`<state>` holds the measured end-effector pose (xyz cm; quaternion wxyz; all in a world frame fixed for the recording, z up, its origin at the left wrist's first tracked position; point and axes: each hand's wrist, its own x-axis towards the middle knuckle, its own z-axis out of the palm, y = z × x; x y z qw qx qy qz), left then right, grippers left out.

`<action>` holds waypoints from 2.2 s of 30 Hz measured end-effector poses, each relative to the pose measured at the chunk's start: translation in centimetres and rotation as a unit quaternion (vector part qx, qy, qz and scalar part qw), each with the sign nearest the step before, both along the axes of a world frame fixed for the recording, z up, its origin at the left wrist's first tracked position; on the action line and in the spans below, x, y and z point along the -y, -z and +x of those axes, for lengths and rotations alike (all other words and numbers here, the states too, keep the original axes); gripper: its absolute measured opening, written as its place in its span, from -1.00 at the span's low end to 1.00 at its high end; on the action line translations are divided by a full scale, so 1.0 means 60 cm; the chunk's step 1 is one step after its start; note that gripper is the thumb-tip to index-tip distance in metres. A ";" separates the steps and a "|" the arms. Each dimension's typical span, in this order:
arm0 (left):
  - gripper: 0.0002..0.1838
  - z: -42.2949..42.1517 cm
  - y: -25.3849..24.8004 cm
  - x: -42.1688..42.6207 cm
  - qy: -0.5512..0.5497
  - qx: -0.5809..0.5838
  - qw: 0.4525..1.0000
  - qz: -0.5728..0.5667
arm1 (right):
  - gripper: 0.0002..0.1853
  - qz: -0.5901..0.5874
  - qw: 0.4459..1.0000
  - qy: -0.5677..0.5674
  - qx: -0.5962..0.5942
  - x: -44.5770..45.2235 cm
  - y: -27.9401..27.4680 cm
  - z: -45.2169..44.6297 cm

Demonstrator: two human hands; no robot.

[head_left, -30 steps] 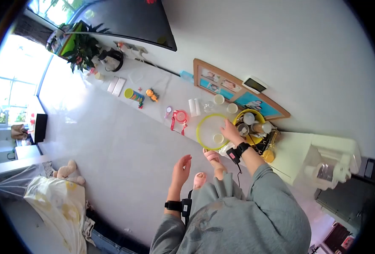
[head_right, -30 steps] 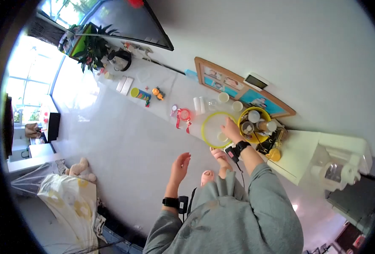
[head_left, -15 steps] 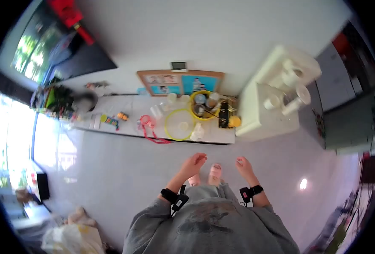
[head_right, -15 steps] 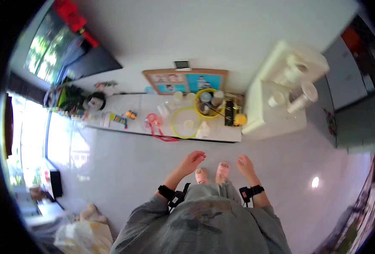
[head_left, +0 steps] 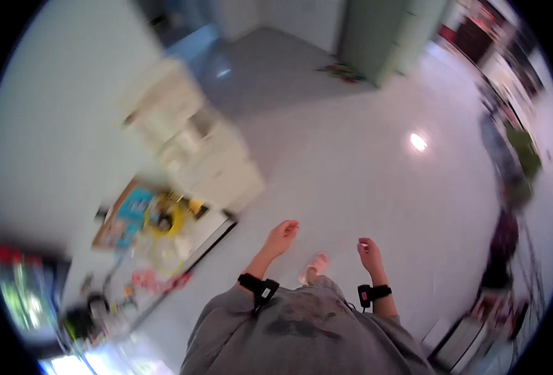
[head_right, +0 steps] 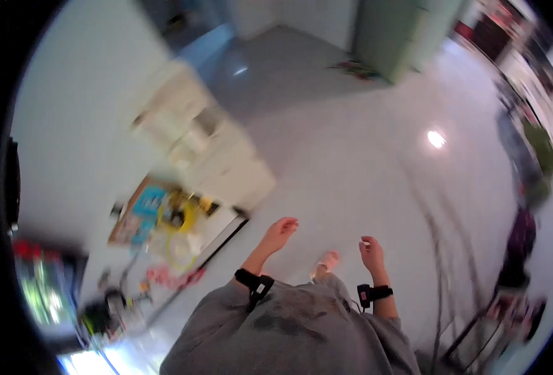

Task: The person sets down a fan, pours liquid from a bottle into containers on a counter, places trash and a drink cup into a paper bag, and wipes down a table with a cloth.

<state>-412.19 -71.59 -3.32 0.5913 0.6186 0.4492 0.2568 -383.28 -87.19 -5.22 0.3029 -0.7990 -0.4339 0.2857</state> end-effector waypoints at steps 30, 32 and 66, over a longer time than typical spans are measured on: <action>-0.73 1.174 -0.046 -0.220 0.617 -0.007 0.787 0.016 | -0.72 0.043 0.784 0.619 0.025 0.141 -0.102 0.557; -0.73 1.202 -0.037 -0.215 0.638 0.017 0.770 0.013 | -0.72 0.054 0.763 0.643 0.025 0.135 -0.090 0.548; -0.74 1.304 -0.004 -0.074 0.703 -0.016 0.711 0.003 | -0.72 0.058 0.703 0.709 0.003 0.237 -0.079 0.583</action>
